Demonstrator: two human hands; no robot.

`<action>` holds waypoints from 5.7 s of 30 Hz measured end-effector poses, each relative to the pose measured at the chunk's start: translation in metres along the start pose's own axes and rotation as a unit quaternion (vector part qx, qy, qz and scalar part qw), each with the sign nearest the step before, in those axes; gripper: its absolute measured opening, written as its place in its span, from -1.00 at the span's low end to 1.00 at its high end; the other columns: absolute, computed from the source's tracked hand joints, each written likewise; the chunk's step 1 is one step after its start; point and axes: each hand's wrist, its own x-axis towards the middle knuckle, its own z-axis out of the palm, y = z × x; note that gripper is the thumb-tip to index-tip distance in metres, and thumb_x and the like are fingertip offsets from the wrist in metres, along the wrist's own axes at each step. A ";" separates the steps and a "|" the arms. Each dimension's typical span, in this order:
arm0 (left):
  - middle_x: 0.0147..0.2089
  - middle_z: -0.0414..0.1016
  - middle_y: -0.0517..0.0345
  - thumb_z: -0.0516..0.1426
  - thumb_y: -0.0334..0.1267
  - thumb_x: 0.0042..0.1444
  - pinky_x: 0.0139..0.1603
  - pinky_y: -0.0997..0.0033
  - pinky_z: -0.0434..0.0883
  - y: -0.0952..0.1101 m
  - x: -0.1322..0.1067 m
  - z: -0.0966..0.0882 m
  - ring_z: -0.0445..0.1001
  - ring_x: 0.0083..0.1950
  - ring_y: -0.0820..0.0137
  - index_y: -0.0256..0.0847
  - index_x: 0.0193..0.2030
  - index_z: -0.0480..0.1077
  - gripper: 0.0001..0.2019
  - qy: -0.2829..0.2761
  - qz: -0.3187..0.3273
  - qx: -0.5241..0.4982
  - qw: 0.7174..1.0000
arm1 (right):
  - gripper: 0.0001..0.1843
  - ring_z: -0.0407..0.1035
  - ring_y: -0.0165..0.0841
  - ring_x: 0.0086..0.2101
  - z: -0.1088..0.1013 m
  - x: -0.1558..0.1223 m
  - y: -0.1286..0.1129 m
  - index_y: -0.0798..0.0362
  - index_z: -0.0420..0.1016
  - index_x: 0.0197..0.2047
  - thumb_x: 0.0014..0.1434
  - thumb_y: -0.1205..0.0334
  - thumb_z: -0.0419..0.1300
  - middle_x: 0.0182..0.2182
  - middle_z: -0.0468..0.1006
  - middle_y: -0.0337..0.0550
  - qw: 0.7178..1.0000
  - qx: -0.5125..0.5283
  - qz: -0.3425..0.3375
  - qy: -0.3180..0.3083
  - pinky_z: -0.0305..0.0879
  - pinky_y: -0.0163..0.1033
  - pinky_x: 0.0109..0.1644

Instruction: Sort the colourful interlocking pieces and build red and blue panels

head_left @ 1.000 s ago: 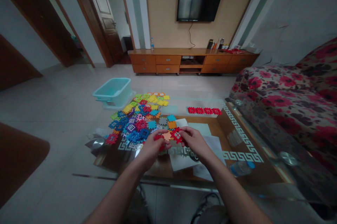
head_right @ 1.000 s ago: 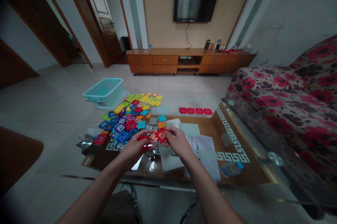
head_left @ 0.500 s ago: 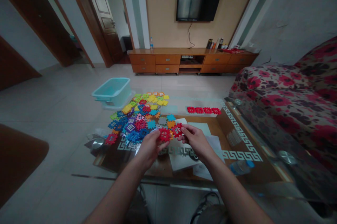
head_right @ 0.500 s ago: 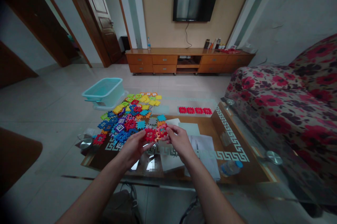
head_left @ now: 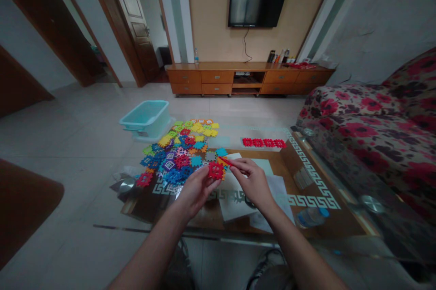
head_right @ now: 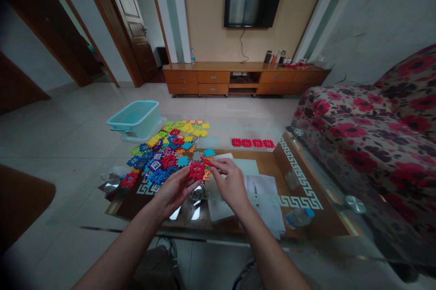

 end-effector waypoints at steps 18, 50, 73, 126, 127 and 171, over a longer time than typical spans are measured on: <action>-0.02 0.60 -0.02 0.27 -0.38 0.12 0.08 0.23 0.50 0.003 -0.006 0.004 0.60 -0.07 0.33 -0.21 -0.08 0.43 -0.78 -0.024 0.018 -0.009 1.000 | -0.89 0.45 -0.20 0.00 0.004 -0.006 -0.006 -0.02 0.61 -0.22 0.16 0.27 0.27 0.04 0.55 -0.03 0.994 -0.070 -0.076 -0.038 0.39 -0.06 0.10; -0.18 0.56 0.09 0.40 -0.19 -0.05 -0.02 0.40 0.44 -0.006 -0.004 0.001 0.52 -0.17 0.45 -0.26 -0.28 0.44 -0.71 -0.109 0.087 0.075 0.987 | -0.50 0.43 -0.33 -0.33 0.009 -0.008 -0.010 0.03 0.45 0.06 0.04 0.16 0.37 -0.16 0.57 -0.07 0.997 -0.074 -0.012 -0.018 0.36 -0.21 -0.26; -0.21 0.57 0.10 0.41 -0.19 -0.10 -0.10 0.44 0.38 -0.008 -0.004 -0.001 0.50 -0.18 0.43 -0.25 -0.29 0.51 -0.72 -0.106 0.092 0.147 0.979 | -0.56 0.39 -0.31 -0.26 0.009 -0.011 -0.012 0.01 0.43 0.01 0.01 0.29 0.27 -0.18 0.52 -0.14 0.986 -0.148 -0.059 -0.037 0.34 -0.20 -0.14; -0.51 0.53 0.14 0.16 -0.13 0.04 -0.42 0.44 0.21 -0.019 0.004 -0.016 0.45 -0.43 0.36 -0.22 -0.51 0.51 -0.76 0.013 0.219 0.518 0.827 | -0.58 0.44 -0.14 -0.13 0.020 -0.022 -0.010 0.03 0.43 -0.03 0.01 0.15 0.27 -0.17 0.54 -0.05 0.942 -0.322 0.010 -0.089 0.27 -0.15 -0.09; -0.52 0.53 0.15 0.16 -0.13 0.03 -0.42 0.45 0.20 -0.019 0.005 -0.017 0.44 -0.44 0.36 -0.22 -0.52 0.51 -0.76 0.020 0.220 0.516 0.828 | -0.57 0.45 -0.14 -0.13 0.020 -0.022 -0.010 0.03 0.43 -0.02 0.02 0.14 0.27 -0.15 0.53 -0.05 0.942 -0.323 0.011 -0.088 0.28 -0.15 -0.09; -0.47 0.58 0.05 0.27 -0.06 -0.07 -0.40 0.43 0.32 -0.006 0.009 -0.013 0.50 -0.42 0.34 -0.27 -0.48 0.53 -0.73 0.064 0.133 0.334 0.931 | -0.76 0.40 -0.31 -0.32 0.020 -0.018 -0.004 0.04 0.50 -0.14 0.09 0.18 0.24 -0.27 0.53 -0.15 0.970 -0.236 0.014 -0.059 0.29 -0.25 -0.23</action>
